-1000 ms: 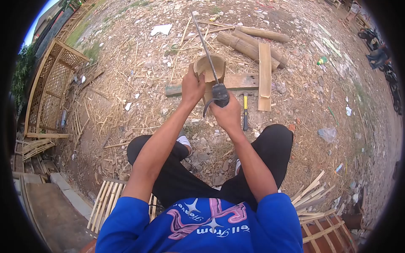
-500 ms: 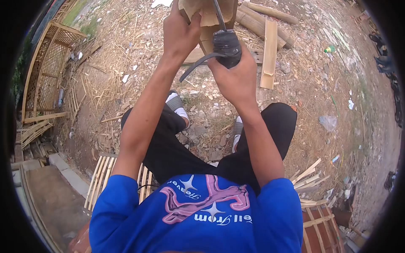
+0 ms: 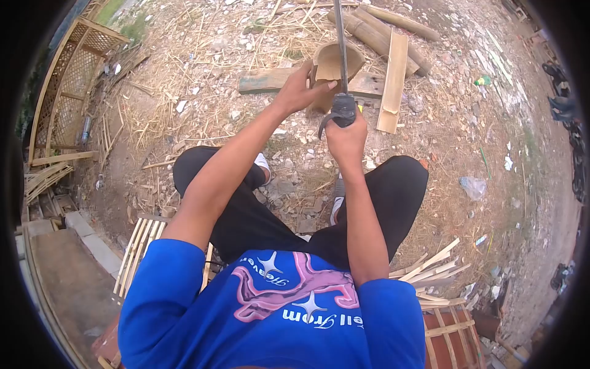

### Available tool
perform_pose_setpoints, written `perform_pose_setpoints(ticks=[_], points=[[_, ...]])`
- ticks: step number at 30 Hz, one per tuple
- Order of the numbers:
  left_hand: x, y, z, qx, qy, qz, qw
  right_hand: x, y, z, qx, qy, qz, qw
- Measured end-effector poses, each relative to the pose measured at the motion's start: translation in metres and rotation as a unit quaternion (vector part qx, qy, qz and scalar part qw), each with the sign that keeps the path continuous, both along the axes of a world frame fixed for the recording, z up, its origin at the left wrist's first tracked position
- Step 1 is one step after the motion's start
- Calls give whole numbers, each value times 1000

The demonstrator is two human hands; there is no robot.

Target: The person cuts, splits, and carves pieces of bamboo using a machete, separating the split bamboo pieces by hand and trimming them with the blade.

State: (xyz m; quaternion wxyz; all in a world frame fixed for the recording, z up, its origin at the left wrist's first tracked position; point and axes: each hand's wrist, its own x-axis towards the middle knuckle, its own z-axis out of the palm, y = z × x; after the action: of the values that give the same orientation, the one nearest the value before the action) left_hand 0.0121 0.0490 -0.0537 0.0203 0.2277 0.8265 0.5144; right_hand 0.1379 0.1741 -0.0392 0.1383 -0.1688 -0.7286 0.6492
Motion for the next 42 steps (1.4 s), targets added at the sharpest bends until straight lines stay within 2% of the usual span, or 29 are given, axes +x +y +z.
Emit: perform_pose_setpoints(ticks=[1,2,5,6,9,12,16,19,22,25,28,31,32,35,39,42], points=[[5,3,3,4,-31,4,1000,1,-1,1,10,16,3,1000],[2,5,-3,39,-25,10,999,2,0,2,16,30,-1,999],[-5,10,0,29,-4,22,999,0,3,-7,6,7,2,1000],[-4,17,-4,59,86,42,994,-1,3,-4,10,-9,6,1000],[-9,30,-12,29,101,119,987,-4,2,-1,11,6,-6,1000],[-10,36,-11,48,133,136,981,-10,9,-10,25,9,-6,1000],[-22,31,-18,63,136,82,985,-8,14,-6,16,7,16,1000],[-20,24,-19,66,90,58,992,-7,17,2,23,-7,30,999],[-20,26,-19,77,123,45,988,-3,23,1,15,-18,37,999],[-18,23,-13,48,63,42,996,-1,28,0,6,-32,48,998],[-23,21,-16,66,107,22,992,-3,38,6,37,-38,65,996],[-21,22,-16,81,125,14,989,-1,43,10,-5,-79,70,994],[-18,22,-16,53,94,26,994,1,41,12,-10,-76,66,995],[-11,27,-13,120,112,16,986,1,35,4,1,-35,54,998],[2,49,-15,277,26,69,958,0,22,0,31,1,31,999],[-1,59,-20,288,19,130,948,4,17,5,23,0,32,999]])
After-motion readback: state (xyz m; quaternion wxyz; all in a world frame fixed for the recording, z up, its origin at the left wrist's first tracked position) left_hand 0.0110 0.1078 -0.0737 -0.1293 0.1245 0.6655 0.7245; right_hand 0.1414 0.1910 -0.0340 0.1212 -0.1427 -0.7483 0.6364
